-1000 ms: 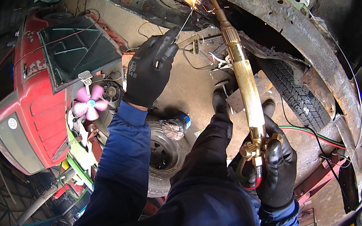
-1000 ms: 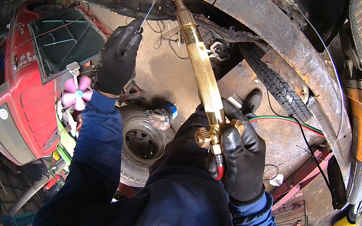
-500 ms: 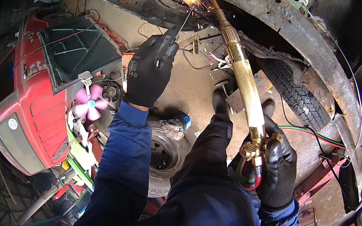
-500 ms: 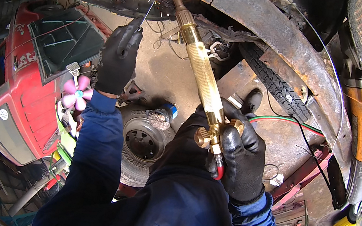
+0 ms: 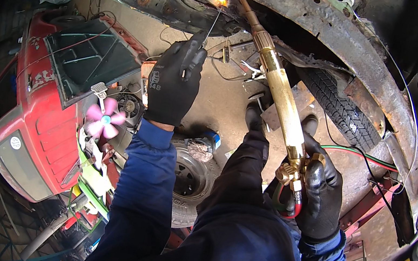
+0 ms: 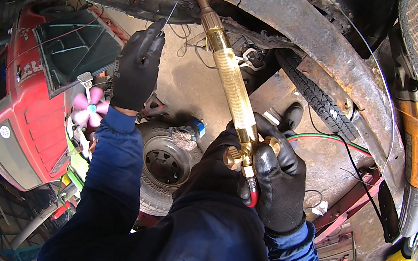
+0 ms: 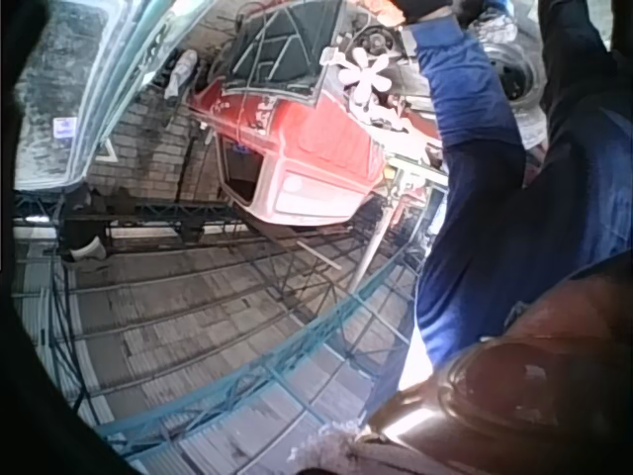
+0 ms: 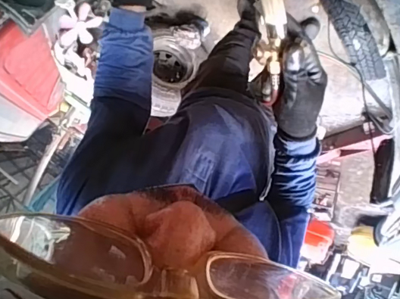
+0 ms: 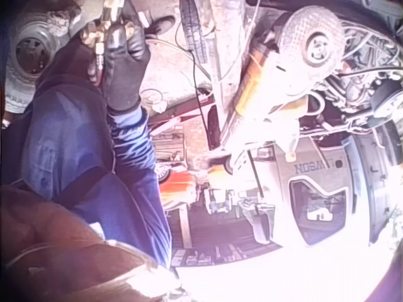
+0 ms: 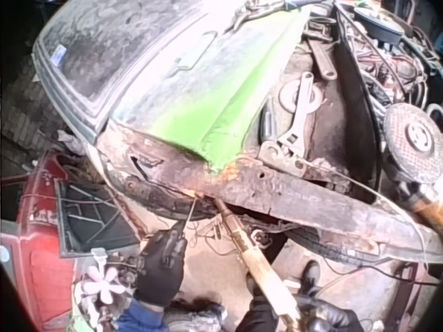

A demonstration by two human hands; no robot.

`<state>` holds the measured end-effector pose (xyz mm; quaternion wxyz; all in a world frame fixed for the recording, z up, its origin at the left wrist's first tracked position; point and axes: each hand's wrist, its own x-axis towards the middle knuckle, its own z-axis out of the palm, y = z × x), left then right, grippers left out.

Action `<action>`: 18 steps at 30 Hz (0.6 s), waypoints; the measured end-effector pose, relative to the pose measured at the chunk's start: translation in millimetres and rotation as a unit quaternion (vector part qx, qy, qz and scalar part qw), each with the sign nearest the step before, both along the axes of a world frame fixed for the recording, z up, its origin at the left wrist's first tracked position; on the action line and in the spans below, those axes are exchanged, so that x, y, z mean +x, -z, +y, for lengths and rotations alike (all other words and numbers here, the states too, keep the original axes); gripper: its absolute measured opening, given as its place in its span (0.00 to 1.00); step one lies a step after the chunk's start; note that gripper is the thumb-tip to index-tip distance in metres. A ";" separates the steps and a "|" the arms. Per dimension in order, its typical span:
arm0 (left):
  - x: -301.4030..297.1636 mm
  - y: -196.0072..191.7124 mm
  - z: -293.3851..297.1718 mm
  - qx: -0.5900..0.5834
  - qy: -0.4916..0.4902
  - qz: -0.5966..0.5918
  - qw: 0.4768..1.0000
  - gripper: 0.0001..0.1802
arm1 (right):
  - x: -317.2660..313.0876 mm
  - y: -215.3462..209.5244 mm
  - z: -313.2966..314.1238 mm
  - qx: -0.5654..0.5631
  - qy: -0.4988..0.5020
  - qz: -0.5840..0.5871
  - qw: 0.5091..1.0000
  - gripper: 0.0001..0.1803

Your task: The person welds the front frame of a green car using a welding torch and filler rod, then uses pliers to remove a metal piece from the welded area. The person continues to weld and adjust the frame throughout the clip.

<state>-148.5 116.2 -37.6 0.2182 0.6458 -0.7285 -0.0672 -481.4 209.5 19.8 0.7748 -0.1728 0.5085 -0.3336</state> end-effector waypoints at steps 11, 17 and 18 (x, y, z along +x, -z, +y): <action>-7.3 -4.8 -2.4 0.029 -0.012 0.030 0.999 0.20 | -2.9 -0.2 -3.3 0.002 -0.003 -0.011 1.000 0.33; -9.1 -5.9 -3.5 0.022 0.000 0.022 1.000 0.21 | -5.0 0.2 -4.5 -0.001 -0.015 0.000 1.000 0.34; -8.6 -5.7 -3.5 0.016 0.006 0.018 1.000 0.21 | -5.7 0.5 -4.4 0.003 -0.019 0.003 1.000 0.36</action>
